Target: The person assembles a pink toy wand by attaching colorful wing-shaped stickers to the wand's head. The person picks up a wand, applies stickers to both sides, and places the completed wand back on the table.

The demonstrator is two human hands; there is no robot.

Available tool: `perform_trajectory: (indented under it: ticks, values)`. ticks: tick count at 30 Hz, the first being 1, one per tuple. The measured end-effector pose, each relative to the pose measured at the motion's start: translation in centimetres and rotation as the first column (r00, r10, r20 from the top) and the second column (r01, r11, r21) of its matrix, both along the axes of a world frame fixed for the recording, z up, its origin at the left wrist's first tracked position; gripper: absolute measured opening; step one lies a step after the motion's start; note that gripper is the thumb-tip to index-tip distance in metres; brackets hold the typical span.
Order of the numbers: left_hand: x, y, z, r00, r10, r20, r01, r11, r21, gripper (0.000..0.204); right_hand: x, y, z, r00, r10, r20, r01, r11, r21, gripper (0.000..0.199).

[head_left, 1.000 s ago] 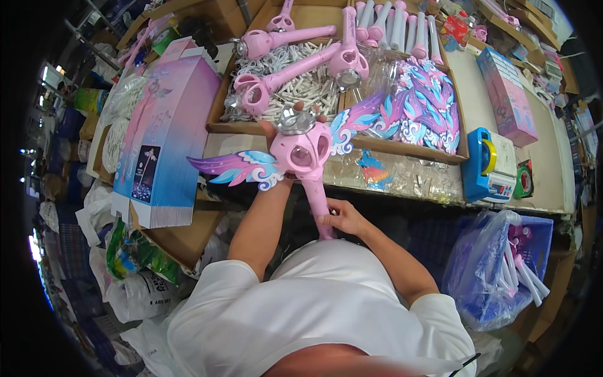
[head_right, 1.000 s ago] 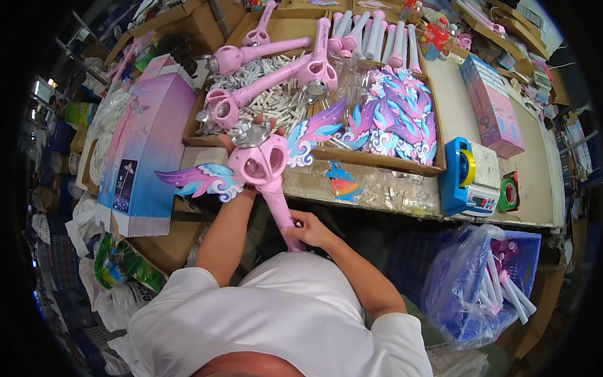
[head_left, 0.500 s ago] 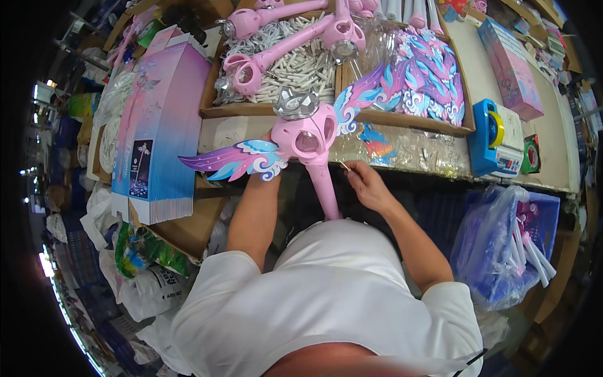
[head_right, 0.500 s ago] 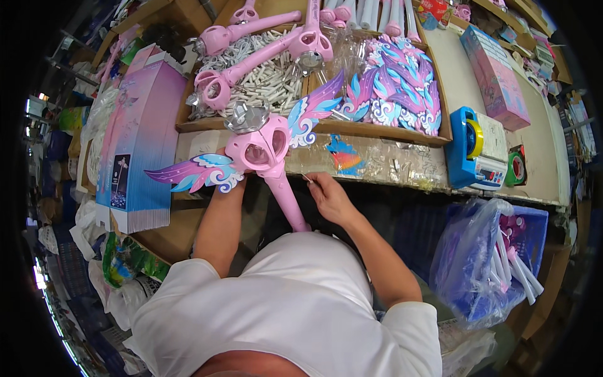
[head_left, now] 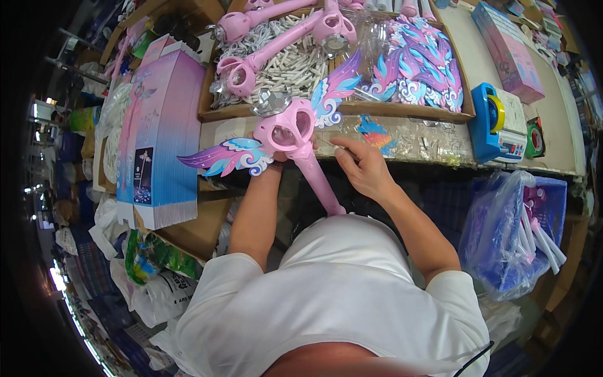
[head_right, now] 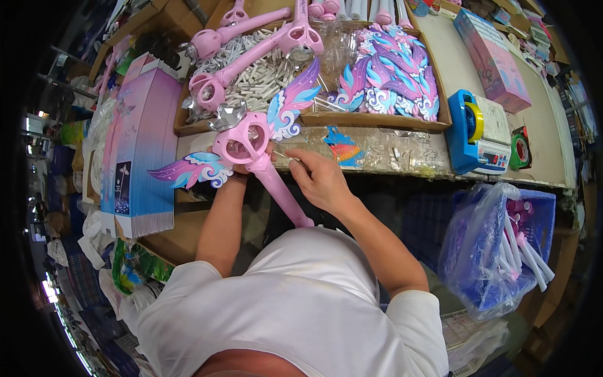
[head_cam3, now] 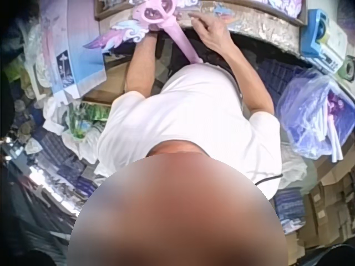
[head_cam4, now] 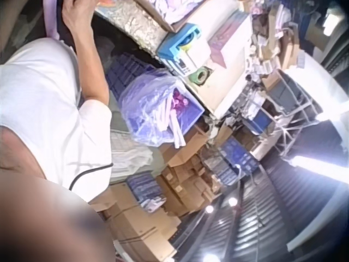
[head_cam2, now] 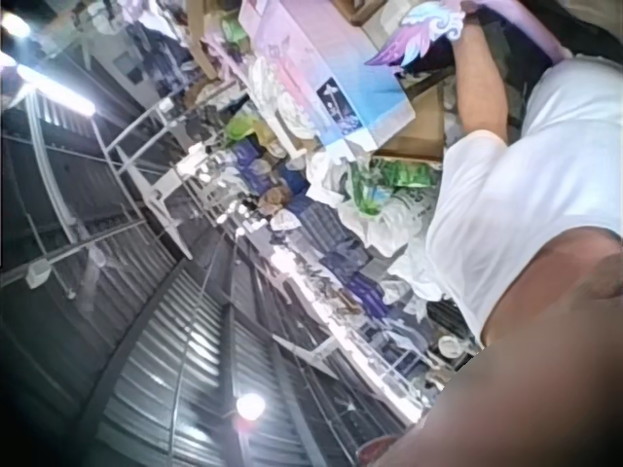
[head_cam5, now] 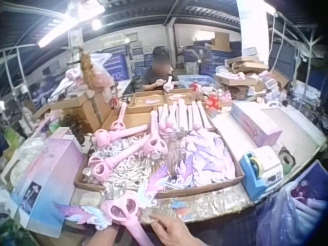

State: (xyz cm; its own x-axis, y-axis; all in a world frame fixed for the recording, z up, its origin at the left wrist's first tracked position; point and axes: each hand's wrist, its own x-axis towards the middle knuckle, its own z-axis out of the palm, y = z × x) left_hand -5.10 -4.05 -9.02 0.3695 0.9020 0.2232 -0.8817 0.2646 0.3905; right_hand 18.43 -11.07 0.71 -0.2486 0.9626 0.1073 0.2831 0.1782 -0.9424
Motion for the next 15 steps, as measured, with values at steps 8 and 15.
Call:
perform_trajectory:
  ticks: [8, 15]
  values:
    - [0.24, 0.24, -0.10, 1.000, -0.002, -0.008, 0.002, 1.000, -0.006, 0.105, -0.52, 0.43, 0.12, 0.992, 0.036, 0.122, -0.057, 0.984, 0.170, 0.021]
    - [-0.28, 0.04, -0.52, 1.000, 0.002, -0.008, -0.002, 1.000, -0.016, 0.105, -0.81, 0.89, 0.29, 0.986, 0.057, 0.156, -0.090, 0.973, 0.213, 0.021]
